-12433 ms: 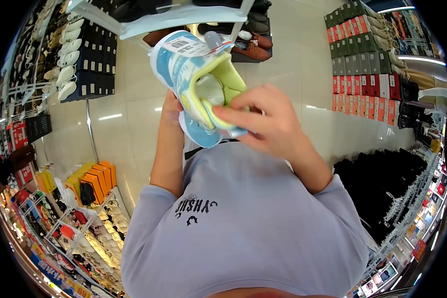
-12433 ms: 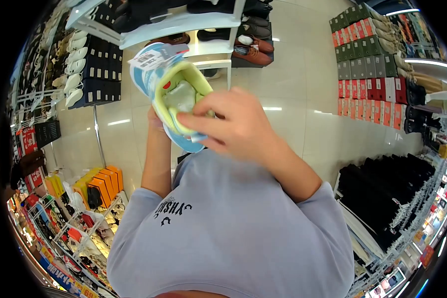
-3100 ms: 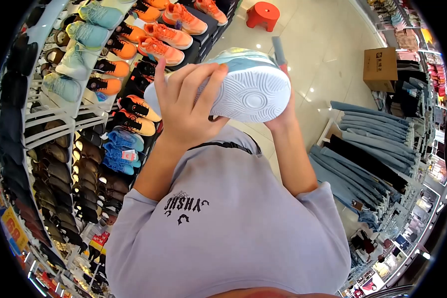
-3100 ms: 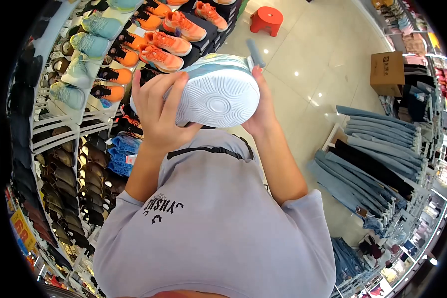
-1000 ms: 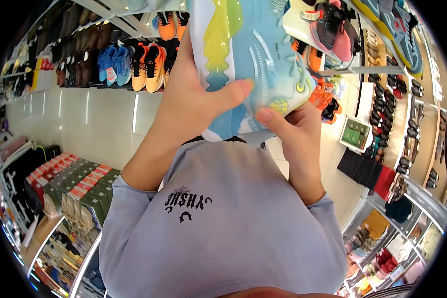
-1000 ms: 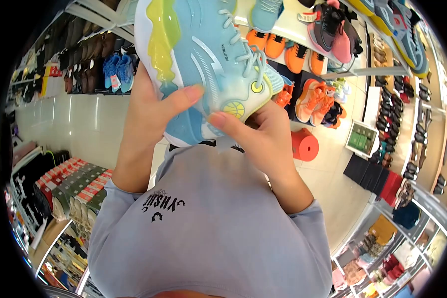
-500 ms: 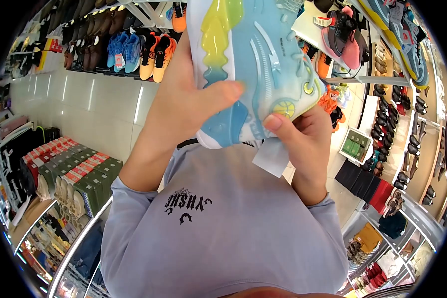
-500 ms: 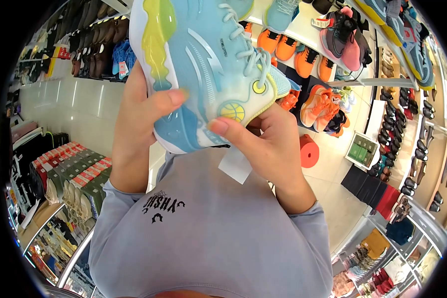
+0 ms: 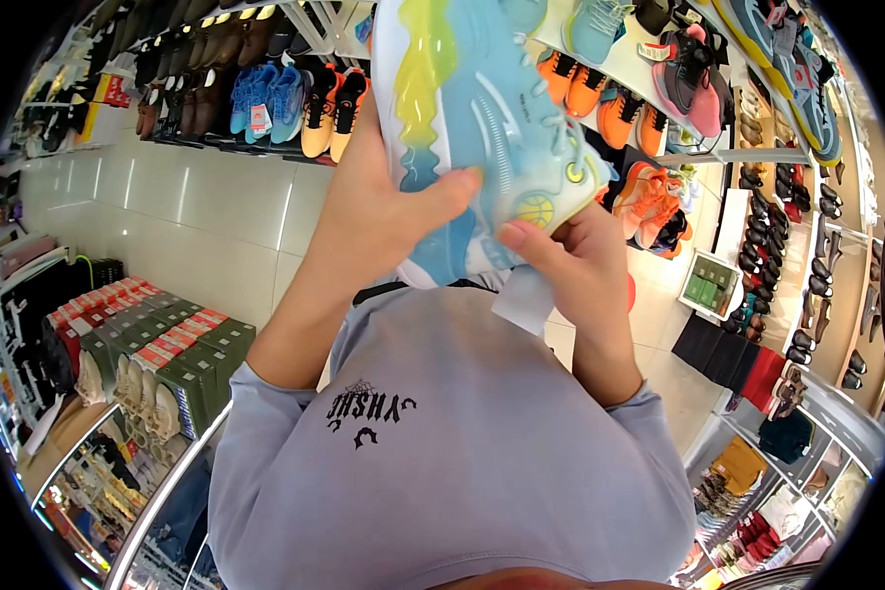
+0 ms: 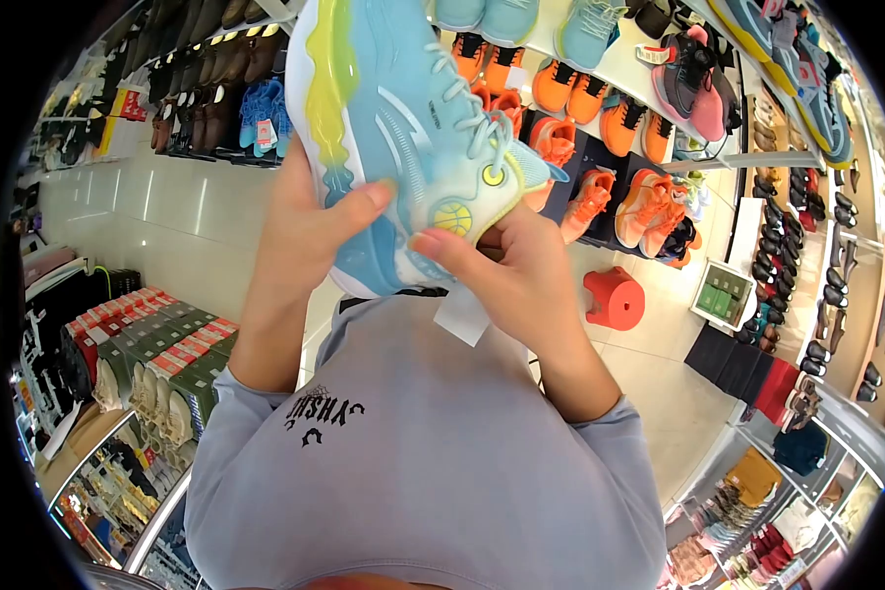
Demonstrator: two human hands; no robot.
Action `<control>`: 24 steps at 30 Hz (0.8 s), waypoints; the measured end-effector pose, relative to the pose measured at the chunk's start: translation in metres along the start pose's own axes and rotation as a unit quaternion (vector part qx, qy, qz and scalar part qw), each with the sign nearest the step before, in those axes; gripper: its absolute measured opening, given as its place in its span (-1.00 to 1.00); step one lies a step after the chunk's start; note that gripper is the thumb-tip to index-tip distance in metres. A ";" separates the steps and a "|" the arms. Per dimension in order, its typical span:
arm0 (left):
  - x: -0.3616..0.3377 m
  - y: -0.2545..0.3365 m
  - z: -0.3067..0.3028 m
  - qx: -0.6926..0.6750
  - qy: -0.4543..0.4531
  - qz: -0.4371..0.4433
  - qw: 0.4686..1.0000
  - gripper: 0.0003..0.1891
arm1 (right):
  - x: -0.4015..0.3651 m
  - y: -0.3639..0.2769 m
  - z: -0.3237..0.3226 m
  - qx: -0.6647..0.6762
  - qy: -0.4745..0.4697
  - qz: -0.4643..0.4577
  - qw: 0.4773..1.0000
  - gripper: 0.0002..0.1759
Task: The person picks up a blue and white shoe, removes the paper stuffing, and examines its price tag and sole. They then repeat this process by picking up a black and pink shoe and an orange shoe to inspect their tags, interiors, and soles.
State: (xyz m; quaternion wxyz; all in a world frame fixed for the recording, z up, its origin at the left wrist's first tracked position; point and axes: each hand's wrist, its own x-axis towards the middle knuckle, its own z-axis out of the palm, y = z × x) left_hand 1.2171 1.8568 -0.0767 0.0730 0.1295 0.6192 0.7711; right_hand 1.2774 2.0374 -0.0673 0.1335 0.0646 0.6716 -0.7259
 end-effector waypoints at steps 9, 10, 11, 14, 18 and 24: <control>-0.048 -0.051 -0.081 -0.208 0.063 -0.276 0.936 -0.42 | -0.013 0.025 0.047 -0.009 -0.074 -0.053 0.996 -0.53; -0.054 -0.057 -0.087 -0.302 0.076 -0.298 0.902 -0.42 | -0.010 0.026 0.050 -0.006 -0.098 -0.096 0.991 -0.56; -0.059 -0.062 -0.093 -0.393 0.089 -0.316 0.859 -0.42 | -0.009 0.027 0.054 -0.005 -0.122 -0.140 0.983 -0.59; -0.071 -0.063 -0.102 -0.437 0.061 -0.313 0.841 -0.45 | -0.013 0.036 0.070 0.028 -0.099 -0.122 0.987 -0.66; -0.080 -0.074 -0.116 -0.459 0.029 -0.330 0.824 -0.46 | -0.017 0.043 0.082 0.016 -0.069 -0.072 0.995 -0.66; -0.095 -0.082 -0.110 -0.503 0.002 -0.407 0.763 -0.45 | -0.013 0.053 0.093 0.023 0.008 -0.117 0.993 -0.48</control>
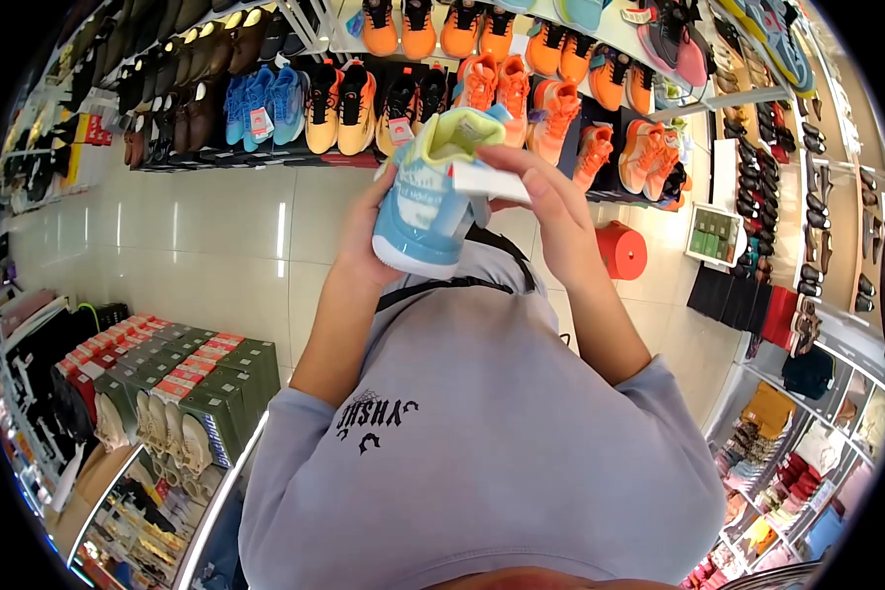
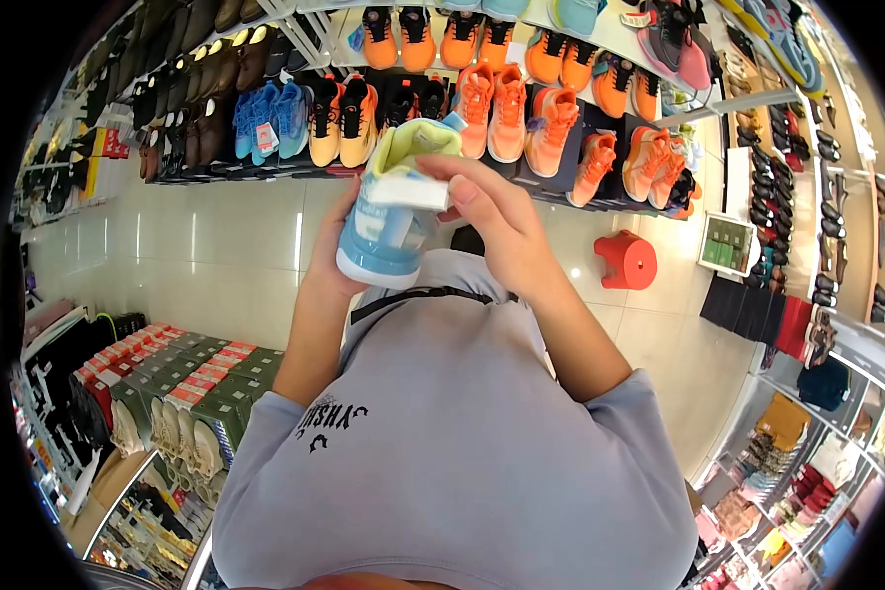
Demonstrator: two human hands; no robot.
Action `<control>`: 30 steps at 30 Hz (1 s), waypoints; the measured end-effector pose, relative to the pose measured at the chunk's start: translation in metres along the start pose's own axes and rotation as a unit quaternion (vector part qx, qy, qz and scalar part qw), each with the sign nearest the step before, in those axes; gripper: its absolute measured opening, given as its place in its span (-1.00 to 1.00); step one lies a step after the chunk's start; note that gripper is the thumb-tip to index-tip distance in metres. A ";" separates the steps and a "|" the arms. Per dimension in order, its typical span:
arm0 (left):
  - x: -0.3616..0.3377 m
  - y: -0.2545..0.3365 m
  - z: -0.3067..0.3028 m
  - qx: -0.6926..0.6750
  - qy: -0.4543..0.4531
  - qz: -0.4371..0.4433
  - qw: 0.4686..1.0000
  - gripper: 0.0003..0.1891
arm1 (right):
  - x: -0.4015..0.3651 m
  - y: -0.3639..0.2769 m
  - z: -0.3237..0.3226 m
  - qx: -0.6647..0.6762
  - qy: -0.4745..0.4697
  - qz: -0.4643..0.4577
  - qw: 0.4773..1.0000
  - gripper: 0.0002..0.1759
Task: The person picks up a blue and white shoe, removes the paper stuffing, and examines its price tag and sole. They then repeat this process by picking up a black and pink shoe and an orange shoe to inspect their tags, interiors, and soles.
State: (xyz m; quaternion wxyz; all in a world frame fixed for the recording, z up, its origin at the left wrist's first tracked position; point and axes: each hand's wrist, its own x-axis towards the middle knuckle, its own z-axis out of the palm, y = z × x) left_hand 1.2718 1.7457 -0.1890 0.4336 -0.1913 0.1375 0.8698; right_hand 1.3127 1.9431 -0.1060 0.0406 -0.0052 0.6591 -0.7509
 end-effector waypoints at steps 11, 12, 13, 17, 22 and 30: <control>-0.010 -0.031 -0.010 -0.070 0.069 -0.125 0.987 -0.48 | -0.007 0.023 -0.002 0.001 0.159 0.098 0.982 -0.54; -0.011 -0.030 -0.011 -0.067 0.070 -0.127 0.987 -0.48 | -0.009 0.022 0.000 0.003 0.162 0.097 0.982 -0.54; -0.011 -0.029 -0.012 -0.043 0.077 -0.117 0.989 -0.49 | -0.010 0.019 0.001 0.017 0.159 0.100 0.982 -0.53; -0.012 -0.025 -0.018 0.000 0.090 -0.096 0.991 -0.48 | -0.015 0.020 0.001 0.039 0.143 0.106 0.983 -0.55; -0.007 -0.027 -0.024 -0.004 0.109 -0.090 0.990 -0.48 | -0.017 0.027 -0.008 0.050 0.134 0.118 0.983 -0.59; 0.012 -0.036 -0.022 0.022 0.148 0.003 0.989 -0.46 | -0.009 0.041 -0.053 -0.057 0.071 0.224 0.970 -0.61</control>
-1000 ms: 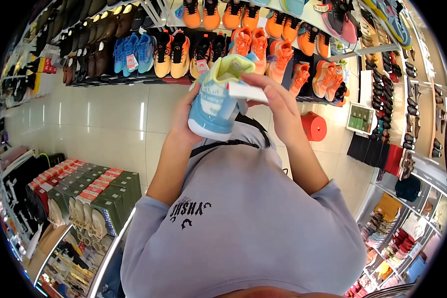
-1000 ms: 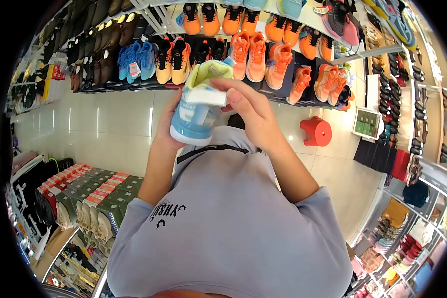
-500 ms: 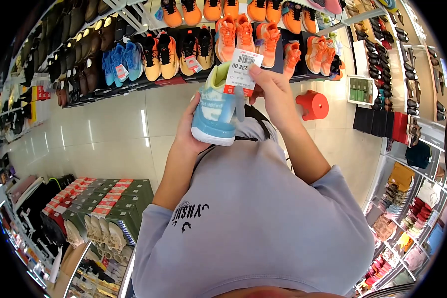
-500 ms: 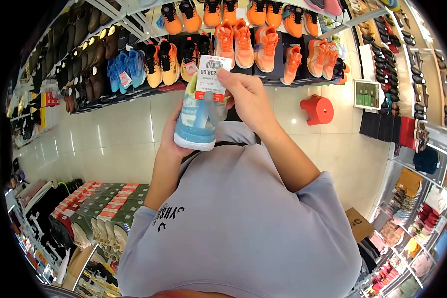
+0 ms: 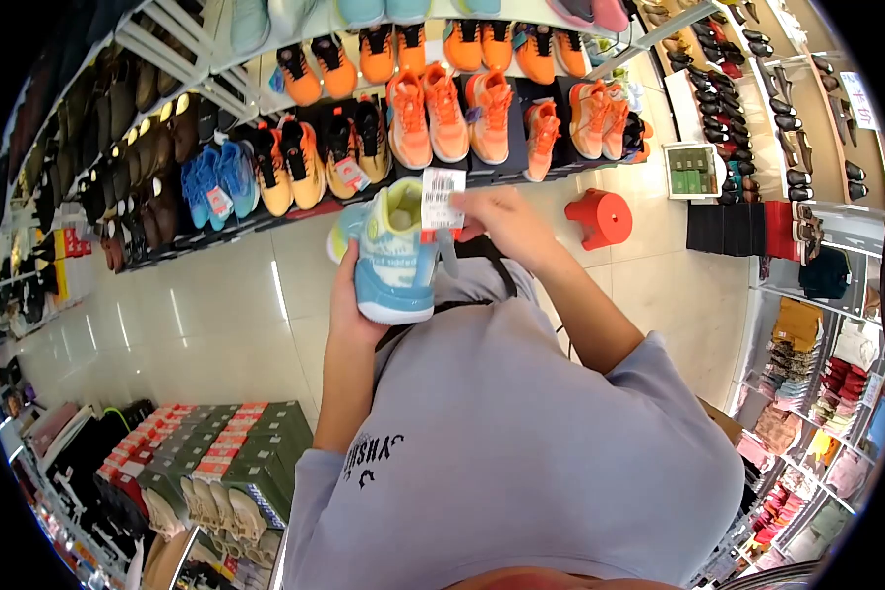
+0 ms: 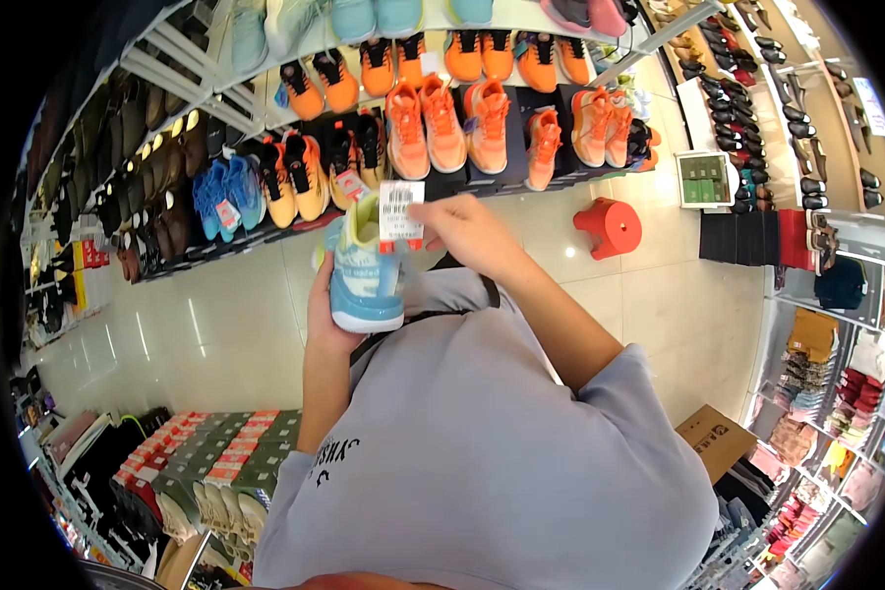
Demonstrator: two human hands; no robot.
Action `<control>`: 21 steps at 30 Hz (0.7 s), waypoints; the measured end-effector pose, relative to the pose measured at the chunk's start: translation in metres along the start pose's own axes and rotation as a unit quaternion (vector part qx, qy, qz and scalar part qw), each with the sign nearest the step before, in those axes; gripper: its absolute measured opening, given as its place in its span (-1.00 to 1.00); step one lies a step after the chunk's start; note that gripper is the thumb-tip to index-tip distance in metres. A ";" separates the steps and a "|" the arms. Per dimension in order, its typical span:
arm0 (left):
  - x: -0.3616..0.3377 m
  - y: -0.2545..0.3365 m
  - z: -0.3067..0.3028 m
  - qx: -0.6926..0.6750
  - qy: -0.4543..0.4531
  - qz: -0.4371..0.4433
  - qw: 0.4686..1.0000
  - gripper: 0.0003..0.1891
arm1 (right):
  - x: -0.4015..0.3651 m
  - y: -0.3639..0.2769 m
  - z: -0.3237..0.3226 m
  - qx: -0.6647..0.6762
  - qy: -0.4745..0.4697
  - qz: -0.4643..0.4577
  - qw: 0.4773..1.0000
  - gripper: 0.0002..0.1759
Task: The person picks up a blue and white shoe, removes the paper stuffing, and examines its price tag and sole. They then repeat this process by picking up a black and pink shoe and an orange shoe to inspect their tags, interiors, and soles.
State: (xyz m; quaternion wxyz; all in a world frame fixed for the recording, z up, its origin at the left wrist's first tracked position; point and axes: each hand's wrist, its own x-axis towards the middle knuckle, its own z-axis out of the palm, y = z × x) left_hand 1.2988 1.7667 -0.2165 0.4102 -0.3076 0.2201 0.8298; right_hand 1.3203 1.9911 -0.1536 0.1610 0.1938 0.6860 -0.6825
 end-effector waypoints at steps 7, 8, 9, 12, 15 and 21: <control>0.062 -0.008 0.048 0.131 0.073 0.254 0.956 -0.48 | 0.018 0.011 -0.043 0.090 -0.122 0.061 0.987 -0.44; 0.071 -0.010 0.063 0.132 0.072 0.257 0.955 -0.48 | 0.024 0.015 -0.053 0.192 -0.111 0.083 0.972 -0.39; 0.079 -0.013 0.083 0.148 0.058 0.284 0.946 -0.43 | 0.031 0.019 -0.064 0.292 -0.099 0.103 0.946 -0.34; 0.119 -0.026 0.134 0.195 0.027 0.325 0.925 -0.37 | 0.047 0.017 -0.112 0.331 -0.066 0.064 0.939 -0.42; 0.160 -0.041 0.190 0.297 -0.031 0.349 0.889 -0.34 | 0.068 0.016 -0.167 0.349 -0.016 0.026 0.936 -0.61; 0.241 -0.069 0.247 0.402 -0.122 0.384 0.823 -0.26 | 0.109 -0.003 -0.275 0.407 0.055 -0.089 0.907 -0.79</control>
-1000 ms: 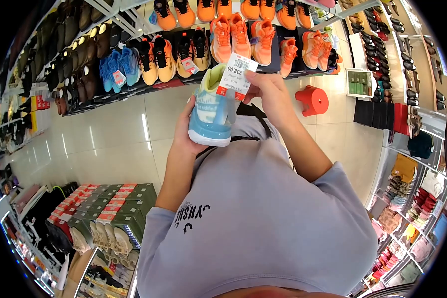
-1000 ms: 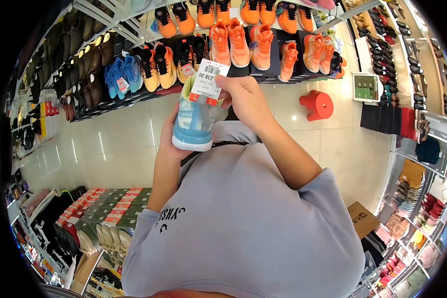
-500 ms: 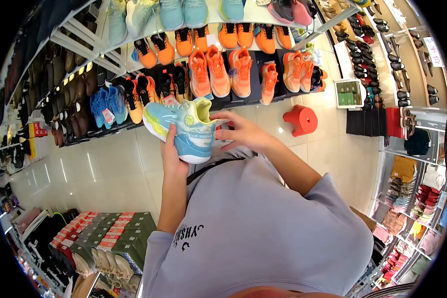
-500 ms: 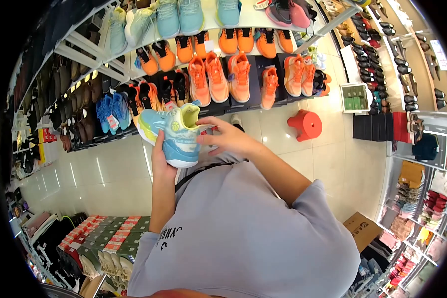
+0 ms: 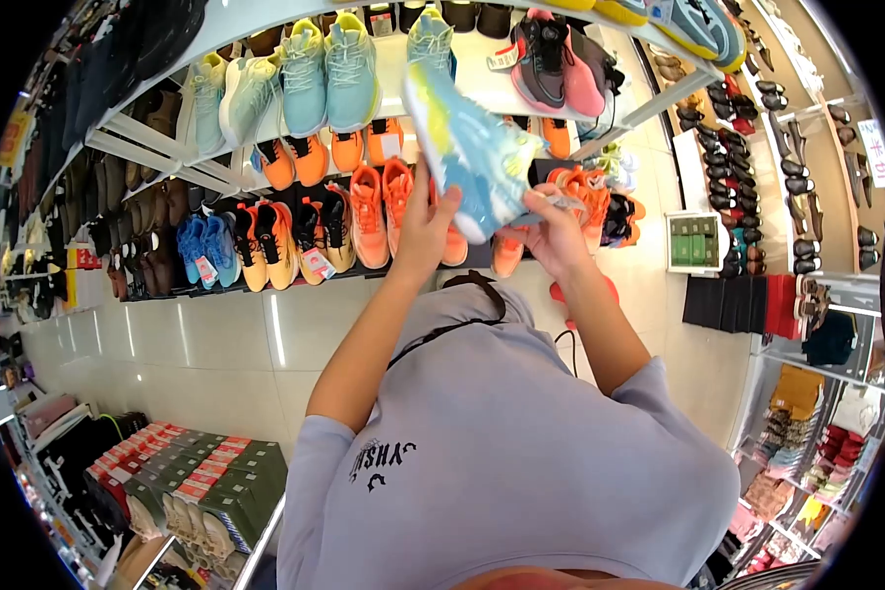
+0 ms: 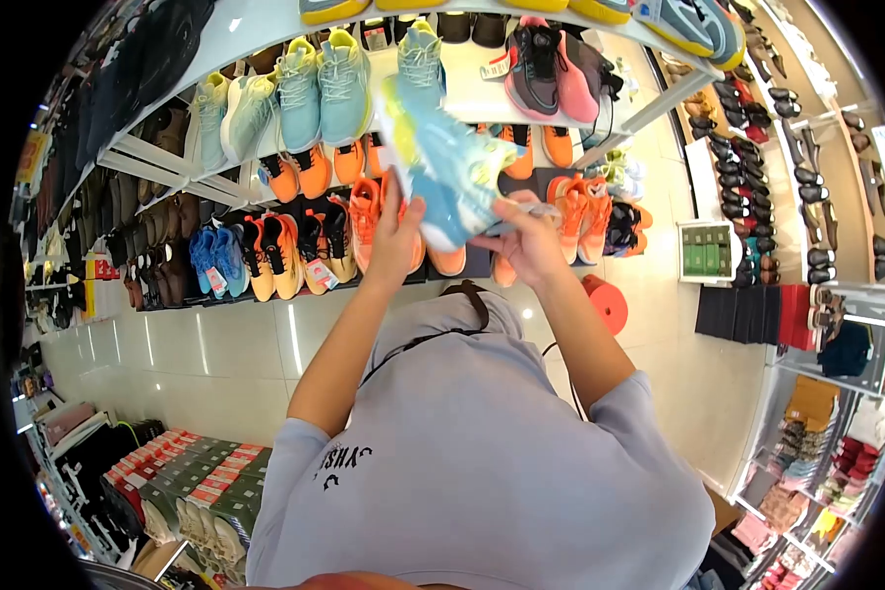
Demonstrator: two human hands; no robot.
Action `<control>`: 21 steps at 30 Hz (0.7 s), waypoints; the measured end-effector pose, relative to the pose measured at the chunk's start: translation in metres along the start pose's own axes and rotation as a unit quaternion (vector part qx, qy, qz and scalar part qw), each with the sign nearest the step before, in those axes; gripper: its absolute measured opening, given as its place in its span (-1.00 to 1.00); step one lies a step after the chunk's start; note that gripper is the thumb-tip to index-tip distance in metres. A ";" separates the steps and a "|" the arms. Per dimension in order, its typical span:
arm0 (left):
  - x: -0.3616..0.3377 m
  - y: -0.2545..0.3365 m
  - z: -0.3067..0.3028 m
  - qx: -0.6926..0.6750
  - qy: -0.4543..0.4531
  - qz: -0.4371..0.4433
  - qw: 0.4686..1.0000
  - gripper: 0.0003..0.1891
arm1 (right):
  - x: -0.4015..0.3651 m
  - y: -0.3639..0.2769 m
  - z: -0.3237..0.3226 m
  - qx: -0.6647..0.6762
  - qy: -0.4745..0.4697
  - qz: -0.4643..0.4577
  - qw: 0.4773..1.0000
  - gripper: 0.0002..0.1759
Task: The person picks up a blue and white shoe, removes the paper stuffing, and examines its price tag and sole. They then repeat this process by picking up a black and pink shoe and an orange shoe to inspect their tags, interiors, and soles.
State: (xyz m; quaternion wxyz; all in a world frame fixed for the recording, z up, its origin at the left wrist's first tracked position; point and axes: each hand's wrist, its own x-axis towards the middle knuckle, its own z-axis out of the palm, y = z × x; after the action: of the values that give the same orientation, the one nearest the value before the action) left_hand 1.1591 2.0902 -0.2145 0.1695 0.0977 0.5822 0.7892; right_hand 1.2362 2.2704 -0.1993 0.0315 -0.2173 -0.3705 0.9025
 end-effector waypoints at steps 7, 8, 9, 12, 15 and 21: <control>-0.065 -0.134 -0.105 0.254 0.068 -0.197 0.944 -0.45 | 0.147 -0.038 -0.042 0.006 0.021 -0.035 0.999 -0.77; -0.101 -0.153 -0.125 0.346 0.119 -0.228 0.902 -0.41 | 0.165 -0.040 -0.045 0.013 0.025 -0.045 0.999 -0.74; -0.143 -0.182 -0.158 0.400 0.124 -0.267 0.868 -0.38 | 0.181 -0.042 -0.041 0.063 0.053 -0.023 0.996 -0.67; -0.303 -0.240 -0.211 0.550 0.126 -0.359 0.743 -0.48 | 0.244 -0.038 -0.067 0.068 0.072 0.020 0.995 -0.65; -0.422 -0.266 -0.204 0.274 0.279 -0.710 0.585 -0.53 | 0.280 -0.029 -0.089 0.083 0.060 0.048 0.994 -0.62; -0.461 -0.262 -0.107 0.144 0.325 -0.611 0.707 -0.58 | 0.258 0.011 -0.086 0.075 0.136 0.040 0.987 -0.38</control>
State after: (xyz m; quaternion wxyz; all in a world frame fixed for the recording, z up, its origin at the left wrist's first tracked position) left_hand 1.5879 1.8890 -0.4767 0.3988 -0.5188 0.6403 0.4022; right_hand 1.0402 2.3750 -0.3559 0.0614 -0.3496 -0.2854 0.8902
